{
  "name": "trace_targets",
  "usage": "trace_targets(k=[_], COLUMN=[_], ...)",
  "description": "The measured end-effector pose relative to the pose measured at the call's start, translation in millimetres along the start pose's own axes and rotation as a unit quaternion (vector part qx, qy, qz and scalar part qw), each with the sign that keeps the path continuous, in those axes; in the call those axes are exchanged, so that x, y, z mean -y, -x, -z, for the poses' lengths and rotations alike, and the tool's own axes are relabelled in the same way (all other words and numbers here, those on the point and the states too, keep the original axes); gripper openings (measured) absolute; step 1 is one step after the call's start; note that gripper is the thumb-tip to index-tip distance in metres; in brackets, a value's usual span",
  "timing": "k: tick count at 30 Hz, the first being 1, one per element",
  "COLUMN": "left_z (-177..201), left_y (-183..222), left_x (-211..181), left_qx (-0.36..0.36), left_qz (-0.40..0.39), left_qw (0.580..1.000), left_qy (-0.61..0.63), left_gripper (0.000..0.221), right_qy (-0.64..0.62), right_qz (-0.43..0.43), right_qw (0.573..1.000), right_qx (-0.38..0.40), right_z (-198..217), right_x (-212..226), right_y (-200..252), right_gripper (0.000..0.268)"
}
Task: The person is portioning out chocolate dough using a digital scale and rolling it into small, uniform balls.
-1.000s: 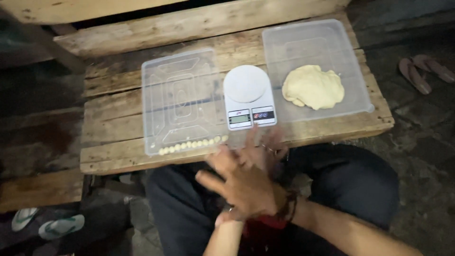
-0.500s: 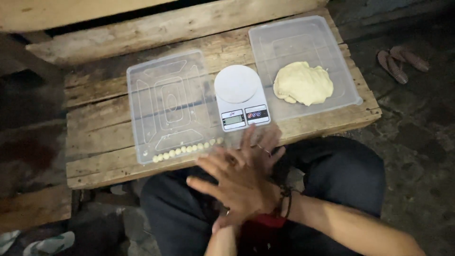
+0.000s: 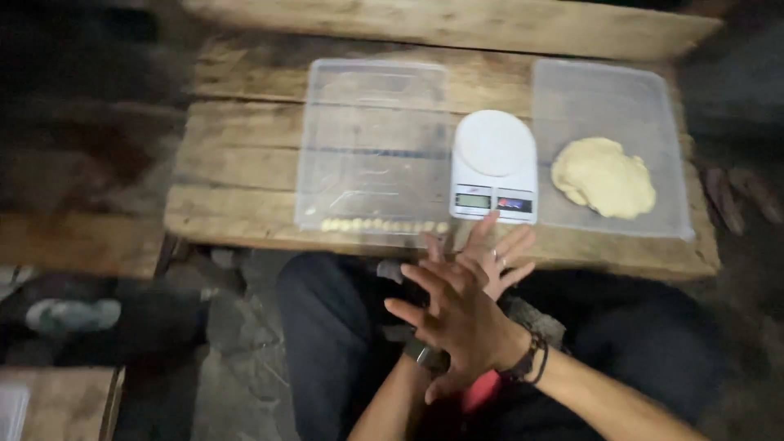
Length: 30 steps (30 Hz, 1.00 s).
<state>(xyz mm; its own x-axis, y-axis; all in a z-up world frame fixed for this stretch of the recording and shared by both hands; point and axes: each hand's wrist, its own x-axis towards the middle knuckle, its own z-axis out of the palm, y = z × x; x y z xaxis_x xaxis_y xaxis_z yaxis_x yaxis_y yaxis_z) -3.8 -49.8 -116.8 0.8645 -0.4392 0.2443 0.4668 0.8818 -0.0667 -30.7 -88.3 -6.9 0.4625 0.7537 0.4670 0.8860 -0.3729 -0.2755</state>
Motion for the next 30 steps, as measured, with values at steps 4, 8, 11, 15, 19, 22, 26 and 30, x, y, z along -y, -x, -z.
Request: trace_targets(k=[4, 8, 11, 15, 19, 22, 26, 30], left_z=[-40, -37, -21, 14, 51, 75, -28, -18], left_y=[-13, -9, -7, -6, 4, 9, 38, 102], left_x=[-28, -22, 0, 32, 50, 8, -62, -170], left_qx=[0.039, -0.026, -0.084, -0.162, -0.239, -0.297, -0.507, -0.376], left_qz=[-0.125, -0.173, -0.198, -0.212, -0.213, -0.188, -0.188, -0.292], left_qw=[0.991, 0.984, 0.974, 0.952, 0.919, 0.674, 0.746, 0.577], left_qy=[0.003, -0.025, -0.076, -0.150, -0.230, -0.649, -0.389, -0.664], left_gripper=[0.114, 0.099, 0.072, 0.042, 0.033, 0.020, 0.033, 0.020], right_qy=[0.003, 0.020, 0.082, 0.116, 0.170, 0.167, 0.122, 0.075], right_qz=[0.036, -0.077, -0.095, -0.084, -0.083, -0.112, -0.199, -0.213], right_qw=[0.999, 0.995, 0.992, 0.990, 0.980, 0.975, 0.965, 0.958], right_qx=[0.014, 0.053, 0.002, 0.001, -0.055, -0.089, -0.120, -0.174], right_z=[-1, 14, 27, 34, 49, 71, 106, 125], right_x=[-22, -58, -63, -63, -70, -75, -86, -88], right_y=[-9, 1, 0, 5, -1, 1, 18, 22], right_gripper=[0.122, 0.118, 0.112, 0.099, 0.069, 0.065, 0.029, 0.056])
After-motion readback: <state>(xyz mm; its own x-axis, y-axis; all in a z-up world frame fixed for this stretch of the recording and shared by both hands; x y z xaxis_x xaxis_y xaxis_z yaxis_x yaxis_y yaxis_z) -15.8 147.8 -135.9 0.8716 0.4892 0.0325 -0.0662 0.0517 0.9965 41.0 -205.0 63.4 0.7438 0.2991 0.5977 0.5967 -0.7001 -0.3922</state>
